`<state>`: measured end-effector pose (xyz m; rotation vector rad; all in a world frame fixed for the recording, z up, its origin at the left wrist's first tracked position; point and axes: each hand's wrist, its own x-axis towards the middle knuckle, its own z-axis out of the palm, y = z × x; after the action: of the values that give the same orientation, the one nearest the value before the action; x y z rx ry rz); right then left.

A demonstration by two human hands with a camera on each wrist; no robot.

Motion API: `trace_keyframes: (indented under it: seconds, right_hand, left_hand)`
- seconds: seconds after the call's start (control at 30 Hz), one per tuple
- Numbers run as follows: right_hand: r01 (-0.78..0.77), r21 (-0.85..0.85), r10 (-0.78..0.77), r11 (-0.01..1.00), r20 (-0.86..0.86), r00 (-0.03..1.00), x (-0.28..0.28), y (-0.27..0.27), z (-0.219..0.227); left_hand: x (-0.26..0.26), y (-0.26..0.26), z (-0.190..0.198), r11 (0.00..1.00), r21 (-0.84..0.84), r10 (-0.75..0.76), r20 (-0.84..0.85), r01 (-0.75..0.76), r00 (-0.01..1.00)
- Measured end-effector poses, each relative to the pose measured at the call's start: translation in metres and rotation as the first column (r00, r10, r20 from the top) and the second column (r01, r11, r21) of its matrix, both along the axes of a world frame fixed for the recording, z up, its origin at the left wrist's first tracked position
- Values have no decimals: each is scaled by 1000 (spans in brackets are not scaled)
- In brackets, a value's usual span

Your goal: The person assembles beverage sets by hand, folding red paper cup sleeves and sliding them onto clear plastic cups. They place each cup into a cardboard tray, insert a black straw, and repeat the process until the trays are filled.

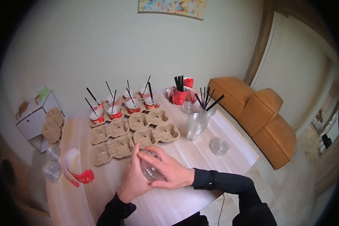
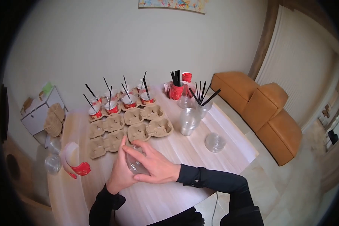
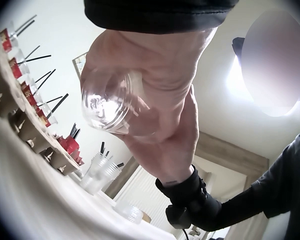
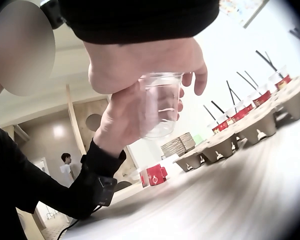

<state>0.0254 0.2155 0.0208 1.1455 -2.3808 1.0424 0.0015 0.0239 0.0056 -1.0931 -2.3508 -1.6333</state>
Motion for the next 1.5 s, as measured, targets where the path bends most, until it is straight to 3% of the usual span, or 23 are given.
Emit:
trace_keyframes:
  seconds: [0.07, 0.1, 0.17, 0.27, 0.4, 0.5, 0.57, 0.7, 0.77, 0.87, 1.03, 1.13, 1.27, 1.33, 1.5]
  right_hand:
    - [38, -7, -38, 999, 42, 998, 2, -4, -2]
    - [44, -5, -44, 999, 42, 998, 2, -7, -3]
    - [105, -64, -96, 992, 123, 988, 2, -13, -5]
    - [167, -109, -150, 980, 152, 977, 4, -22, -6]
    - [193, -130, -162, 973, 215, 963, 4, -22, -7]
    - [90, -123, -63, 988, 207, 976, 0, -10, 0]
    - [-1, -36, 0, 999, -27, 1000, -7, -4, -3]
    - [-50, 7, 51, 999, -130, 990, -9, -6, -3]
    - [106, -69, -110, 992, -57, 992, -7, -18, -10]
    - [185, -68, -181, 980, 63, 981, -1, -26, -4]
    - [105, -10, -103, 994, 134, 986, -4, -11, 17]
    - [-47, -81, 47, 996, 3, 999, -14, -2, 19]
    - [-108, -118, 98, 987, -91, 991, -17, 0, 23]
    - [-137, -53, 123, 989, -214, 969, -20, 0, 22]
    - [-133, -30, 126, 991, -185, 975, -25, 0, 14]
  left_hand:
    - [7, -1, 14, 997, -68, 32, -21, -33, 999]
    - [6, 0, 12, 997, -66, 26, -20, -27, 999]
    - [3, 1, 5, 989, -90, 98, -188, -117, 977]
    - [4, 3, 0, 980, -78, 161, -212, -181, 964]
    - [2, 3, 2, 974, -112, 161, -272, -197, 949]
    - [-1, -1, 3, 988, -113, 85, -200, -109, 976]
    - [0, 0, 3, 1000, -23, 12, -70, -13, 997]
    - [0, -2, 5, 999, -29, 17, -108, -20, 994]
    - [-3, -5, -3, 998, -14, 59, -191, -63, 980]
    - [-6, -7, -8, 995, -56, 68, -241, -84, 968]
    - [-11, -5, -11, 999, 6, 45, -231, -45, 972]
    - [-8, -2, -4, 993, -18, 101, -321, -113, 942]
    - [-3, -3, 7, 989, 16, 146, -298, -148, 943]
    - [7, -4, 28, 982, -82, 173, 55, -168, 983]
    - [4, -8, 23, 970, -96, 220, -57, -225, 974]
